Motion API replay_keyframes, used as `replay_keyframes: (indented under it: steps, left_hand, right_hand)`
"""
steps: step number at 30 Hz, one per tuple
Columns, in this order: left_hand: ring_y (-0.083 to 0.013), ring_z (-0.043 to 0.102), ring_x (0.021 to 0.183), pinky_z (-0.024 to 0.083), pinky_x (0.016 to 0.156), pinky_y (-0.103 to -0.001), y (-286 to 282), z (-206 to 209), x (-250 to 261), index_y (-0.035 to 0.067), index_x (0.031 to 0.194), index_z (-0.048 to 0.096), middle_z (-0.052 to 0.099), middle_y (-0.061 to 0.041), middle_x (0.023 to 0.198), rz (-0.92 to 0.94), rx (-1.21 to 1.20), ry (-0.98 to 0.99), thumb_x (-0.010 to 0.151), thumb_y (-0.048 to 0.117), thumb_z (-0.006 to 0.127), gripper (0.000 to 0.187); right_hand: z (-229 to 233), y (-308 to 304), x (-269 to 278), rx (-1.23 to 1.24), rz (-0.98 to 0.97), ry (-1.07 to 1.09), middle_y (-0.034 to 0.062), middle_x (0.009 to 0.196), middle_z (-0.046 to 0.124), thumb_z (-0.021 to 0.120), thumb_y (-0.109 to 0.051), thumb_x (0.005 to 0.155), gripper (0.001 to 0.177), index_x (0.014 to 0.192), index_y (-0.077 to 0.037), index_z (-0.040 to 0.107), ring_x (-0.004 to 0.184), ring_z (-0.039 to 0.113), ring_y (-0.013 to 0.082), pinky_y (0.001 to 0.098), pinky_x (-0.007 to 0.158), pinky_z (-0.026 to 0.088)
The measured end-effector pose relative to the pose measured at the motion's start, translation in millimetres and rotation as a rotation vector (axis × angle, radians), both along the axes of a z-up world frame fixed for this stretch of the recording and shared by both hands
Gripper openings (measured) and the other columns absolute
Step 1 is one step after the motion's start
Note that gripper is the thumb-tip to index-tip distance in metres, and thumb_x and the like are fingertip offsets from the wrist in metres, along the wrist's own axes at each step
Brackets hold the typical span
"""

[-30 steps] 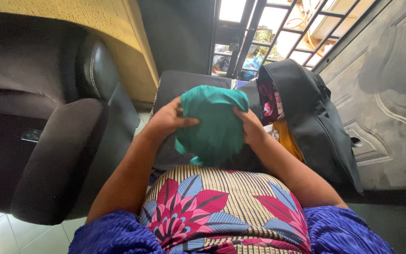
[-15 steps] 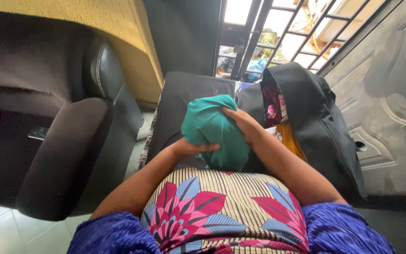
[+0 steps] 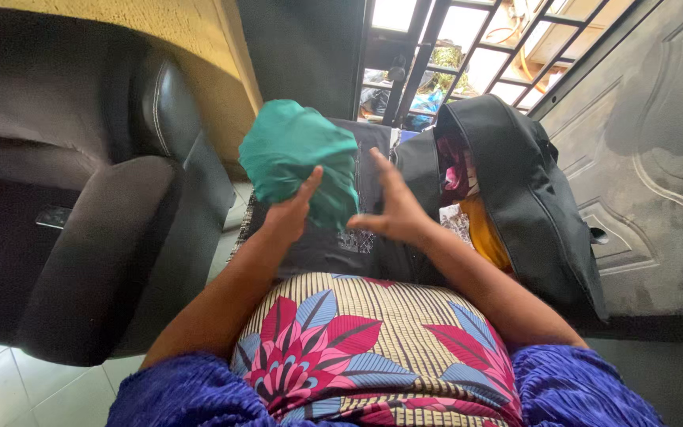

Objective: The person folds a teal shirt, a black t-shirt, and a gray patterned garment one by one and places them into a black backpack.

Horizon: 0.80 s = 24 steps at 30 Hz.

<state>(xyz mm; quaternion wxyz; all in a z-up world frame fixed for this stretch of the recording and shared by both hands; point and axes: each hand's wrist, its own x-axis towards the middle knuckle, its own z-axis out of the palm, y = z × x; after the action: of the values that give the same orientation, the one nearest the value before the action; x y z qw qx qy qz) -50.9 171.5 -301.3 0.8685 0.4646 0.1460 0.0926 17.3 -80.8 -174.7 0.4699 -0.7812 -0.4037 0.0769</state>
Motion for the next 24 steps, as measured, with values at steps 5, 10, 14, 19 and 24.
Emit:
replay_keyframes:
  steps: [5, 10, 14, 19, 24]
  left_hand:
    - [-0.0463, 0.038, 0.143, 0.022, 0.120, -0.050, -24.9, 23.9, -20.2, 0.009, 0.162, 0.021, 0.045, -0.028, 0.151, -0.018, 1.654, -0.352, 0.062, 0.033, 0.088, 0.123]
    - [-0.0454, 0.043, 0.141, 0.030, 0.119, -0.045, -40.8, 2.0, -25.2, 0.015, 0.166, 0.020, 0.046, -0.028, 0.154, -0.190, 1.465, -0.219, 0.087, 0.003, 0.066, 0.093]
    - [-0.0369, 0.056, 0.142, 0.035, 0.126, -0.043, -56.0, -34.0, -19.3, 0.024, 0.167, 0.043, 0.056, -0.022, 0.161, -0.221, 1.041, -0.156, 0.113, 0.017, 0.053, 0.056]
    - [-0.0361, 0.047, 0.139, 0.038, 0.117, -0.044, -53.6, -25.1, -25.9, 0.003, 0.169, 0.024, 0.042, -0.024, 0.162, -0.625, 1.251, -0.108, 0.096, 0.035, 0.050, 0.083]
    - [-0.0305, 0.049, 0.140, 0.040, 0.112, -0.055, -53.4, 47.9, -40.3, 0.005, 0.158, 0.032, 0.047, -0.013, 0.155, -0.756, -0.005, 0.207, 0.089, 0.071, 0.050, 0.097]
  right_hand:
    - [-2.7, 26.3, -31.1, -0.117, -0.018, -0.203, 0.0386, 0.160, 0.003, 0.105, -0.030, 0.051, 0.159, 0.154, -0.002, -0.012, 0.152, 0.011, 0.0569, 0.0579, 0.114, 0.021]
    - [-33.8, 25.3, -25.7, 0.271, -0.101, 0.068, 0.0201, 0.154, 0.051, 0.085, -0.011, 0.077, 0.123, 0.167, -0.007, 0.002, 0.136, 0.059, 0.0321, 0.0404, 0.110, 0.050]
    - [-44.0, 24.6, -15.0, 0.542, -0.138, 0.266, 0.0150, 0.138, 0.062, 0.074, -0.007, 0.086, 0.095, 0.167, -0.006, 0.023, 0.121, 0.063, 0.0237, 0.0410, 0.108, 0.050]
    - [-10.1, 18.0, 5.7, 1.212, -0.007, 1.129, 0.0174, 0.135, 0.062, 0.042, -0.039, 0.115, 0.057, 0.154, 0.003, 0.040, 0.122, 0.064, 0.0286, 0.0449, 0.109, 0.051]
    - [-1.0, 5.8, 0.6, 1.165, 0.064, 0.739, 0.0088, 0.150, 0.049, 0.043, -0.030, 0.110, 0.050, 0.157, -0.018, 0.031, 0.134, 0.056, 0.0247, 0.0481, 0.117, 0.046]
